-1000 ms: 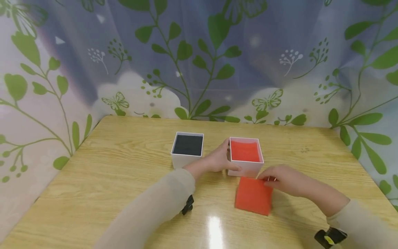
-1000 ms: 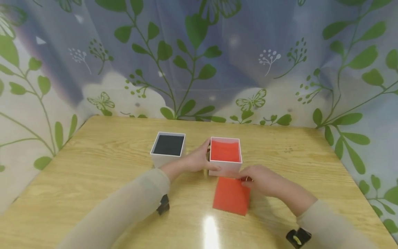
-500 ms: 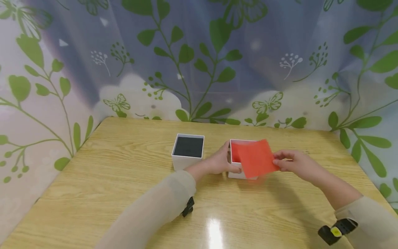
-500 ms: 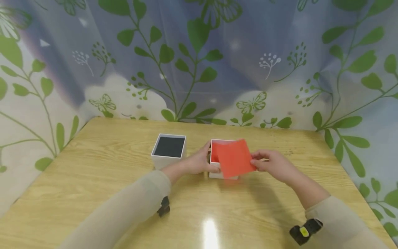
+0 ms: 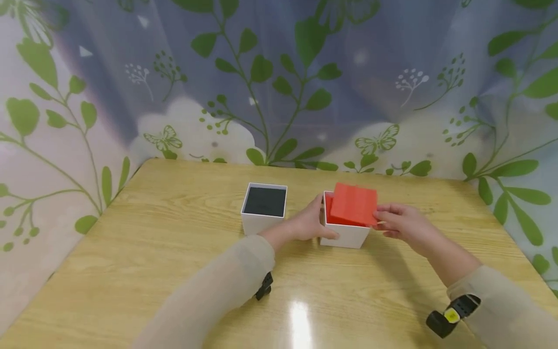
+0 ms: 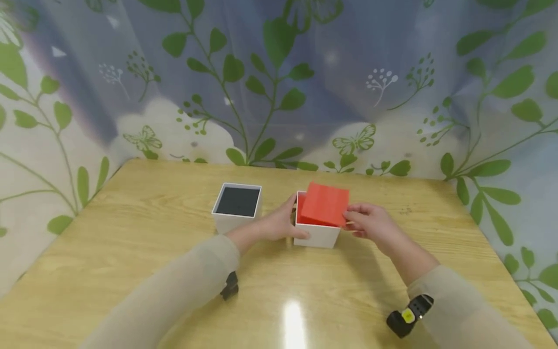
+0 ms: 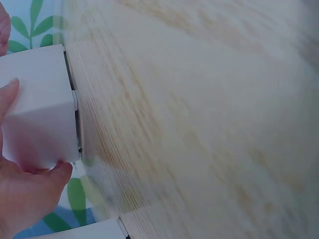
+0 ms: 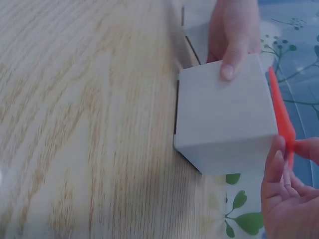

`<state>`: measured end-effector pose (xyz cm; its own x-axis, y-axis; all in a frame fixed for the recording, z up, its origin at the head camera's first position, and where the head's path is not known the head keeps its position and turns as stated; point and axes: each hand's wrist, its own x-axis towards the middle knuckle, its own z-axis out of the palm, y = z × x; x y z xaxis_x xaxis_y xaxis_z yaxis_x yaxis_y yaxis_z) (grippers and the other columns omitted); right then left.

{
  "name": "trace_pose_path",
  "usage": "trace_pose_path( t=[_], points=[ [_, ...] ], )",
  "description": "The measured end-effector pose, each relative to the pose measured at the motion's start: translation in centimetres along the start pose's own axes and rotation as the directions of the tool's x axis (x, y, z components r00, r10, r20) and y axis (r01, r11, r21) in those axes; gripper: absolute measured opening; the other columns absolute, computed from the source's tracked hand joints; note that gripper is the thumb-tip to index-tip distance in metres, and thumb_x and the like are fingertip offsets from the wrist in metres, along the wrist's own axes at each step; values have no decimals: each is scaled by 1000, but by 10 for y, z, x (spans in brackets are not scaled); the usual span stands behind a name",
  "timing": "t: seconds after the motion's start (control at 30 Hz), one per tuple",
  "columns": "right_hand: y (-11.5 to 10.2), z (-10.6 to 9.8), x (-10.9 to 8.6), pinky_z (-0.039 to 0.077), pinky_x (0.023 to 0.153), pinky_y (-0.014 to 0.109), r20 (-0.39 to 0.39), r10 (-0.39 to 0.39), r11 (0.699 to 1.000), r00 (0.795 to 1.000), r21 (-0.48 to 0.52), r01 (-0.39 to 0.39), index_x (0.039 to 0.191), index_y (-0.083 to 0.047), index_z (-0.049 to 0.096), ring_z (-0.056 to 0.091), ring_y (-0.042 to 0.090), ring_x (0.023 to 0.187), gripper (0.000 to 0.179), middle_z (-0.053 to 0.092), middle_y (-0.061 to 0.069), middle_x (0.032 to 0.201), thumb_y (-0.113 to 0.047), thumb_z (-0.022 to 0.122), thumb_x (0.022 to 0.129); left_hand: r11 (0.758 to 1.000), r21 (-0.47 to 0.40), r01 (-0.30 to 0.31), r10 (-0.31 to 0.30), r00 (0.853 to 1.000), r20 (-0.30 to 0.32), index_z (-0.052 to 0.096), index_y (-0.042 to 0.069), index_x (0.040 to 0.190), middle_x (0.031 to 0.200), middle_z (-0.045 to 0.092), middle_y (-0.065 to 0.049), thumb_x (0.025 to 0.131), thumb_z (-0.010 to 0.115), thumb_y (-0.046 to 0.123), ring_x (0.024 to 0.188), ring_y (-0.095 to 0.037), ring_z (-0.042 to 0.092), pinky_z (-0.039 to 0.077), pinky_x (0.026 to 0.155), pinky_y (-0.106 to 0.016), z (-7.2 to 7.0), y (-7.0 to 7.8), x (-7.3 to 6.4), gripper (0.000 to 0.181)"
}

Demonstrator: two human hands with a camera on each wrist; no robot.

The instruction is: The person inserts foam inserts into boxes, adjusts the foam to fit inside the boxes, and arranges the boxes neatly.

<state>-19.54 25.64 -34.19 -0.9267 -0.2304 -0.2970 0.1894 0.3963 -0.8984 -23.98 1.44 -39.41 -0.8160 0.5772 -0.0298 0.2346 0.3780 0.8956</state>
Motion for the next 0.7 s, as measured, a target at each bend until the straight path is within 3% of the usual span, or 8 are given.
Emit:
trace_pose_path(
  t=[0.17, 0.33, 0.43, 0.57, 0.7],
  points=[
    [-2, 8, 2, 50, 69, 31, -41, -15, 994, 999, -113, 11, 143, 6, 25, 64, 18, 82, 67, 65, 2, 89, -28, 55, 95, 999, 19, 26, -26, 1000, 2, 25, 16, 138, 127, 43, 3, 72, 82, 16, 114, -13, 44, 36, 97, -33, 2, 2, 1, 87],
    [-1, 15, 1, 49, 69, 38, -64, -110, 960, 992, -264, 90, 141, 6, 27, 59, 29, 83, 64, 61, 12, 90, -28, 56, 94, 999, -15, 29, -29, 1000, 1, 25, 13, 138, 126, 45, 0, 71, 82, 14, 112, -14, 46, 37, 96, -33, 3, 3, 1, 87],
    [-3, 16, 1, 49, 74, 43, -95, -184, 918, 978, -373, 137, 141, 6, 27, 56, 36, 94, 66, 56, 21, 108, -31, 55, 95, 999, -25, 28, -28, 1000, 4, 25, 13, 138, 125, 46, 0, 71, 82, 13, 112, -14, 47, 37, 95, -32, 3, 3, 1, 87],
    [-9, 14, 6, 43, 88, 52, -115, -301, 850, 947, -481, 212, 143, 5, 24, 44, 41, 116, 70, 38, 25, 135, -33, 56, 94, 999, -27, 30, -30, 999, 12, 23, 13, 139, 127, 46, 0, 72, 82, 14, 114, -14, 47, 38, 95, -32, 2, 3, 2, 90],
    [-23, 16, 19, 32, 97, 59, -23, -364, 761, 931, -583, 284, 147, -1, 19, 30, 41, 129, 83, 26, 22, 146, -40, 62, 88, 999, -18, 32, -32, 999, 17, 21, 13, 140, 130, 45, -1, 72, 82, 16, 117, -15, 46, 37, 97, -32, 0, 1, 1, 91]
  ],
)
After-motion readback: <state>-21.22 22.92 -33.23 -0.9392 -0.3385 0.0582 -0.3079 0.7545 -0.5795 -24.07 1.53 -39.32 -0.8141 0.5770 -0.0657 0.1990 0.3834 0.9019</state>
